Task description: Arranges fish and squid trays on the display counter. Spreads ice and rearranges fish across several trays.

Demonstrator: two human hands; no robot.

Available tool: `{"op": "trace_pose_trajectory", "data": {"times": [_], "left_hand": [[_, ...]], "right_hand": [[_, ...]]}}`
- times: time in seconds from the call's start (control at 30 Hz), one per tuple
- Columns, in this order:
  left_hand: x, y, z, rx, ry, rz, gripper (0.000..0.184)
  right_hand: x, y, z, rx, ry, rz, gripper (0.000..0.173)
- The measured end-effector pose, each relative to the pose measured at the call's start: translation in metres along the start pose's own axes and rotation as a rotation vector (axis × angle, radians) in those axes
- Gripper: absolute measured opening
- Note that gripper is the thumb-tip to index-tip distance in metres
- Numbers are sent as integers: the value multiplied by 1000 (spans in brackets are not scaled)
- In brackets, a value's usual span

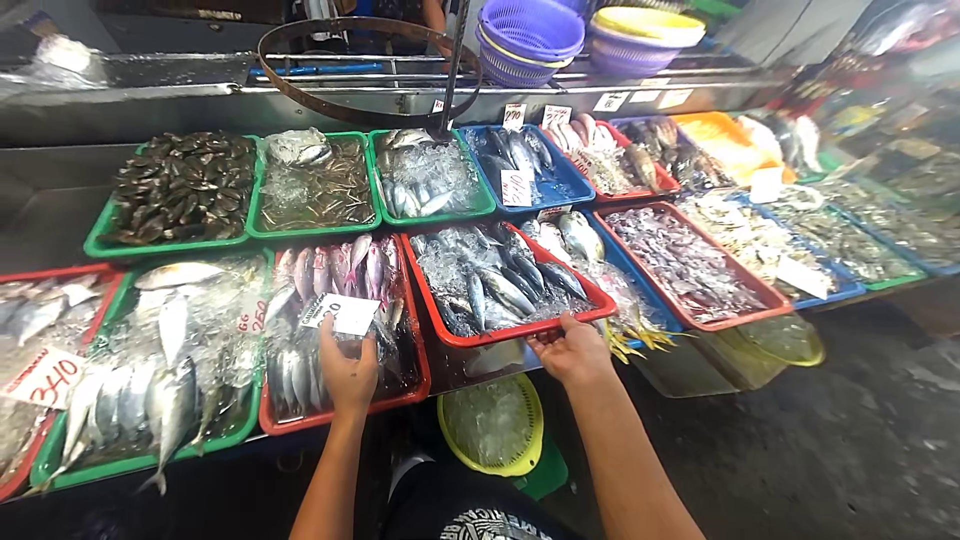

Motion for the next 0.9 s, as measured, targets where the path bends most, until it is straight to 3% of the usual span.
{"op": "trace_pose_trajectory", "data": {"times": [0.9], "left_hand": [[2, 3, 4, 29, 3, -5, 79]], "right_hand": [[-11, -12, 5, -30, 16, -8, 32]]}}
Point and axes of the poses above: each hand's wrist, its own z-axis away from the middle knuckle, its own y-axis out of the back of the hand, x = y × z, the point moved 10 cm from there along -z, towards the middle knuckle, and after that the axes turned 6 degrees about y, right-handed, at the moved point
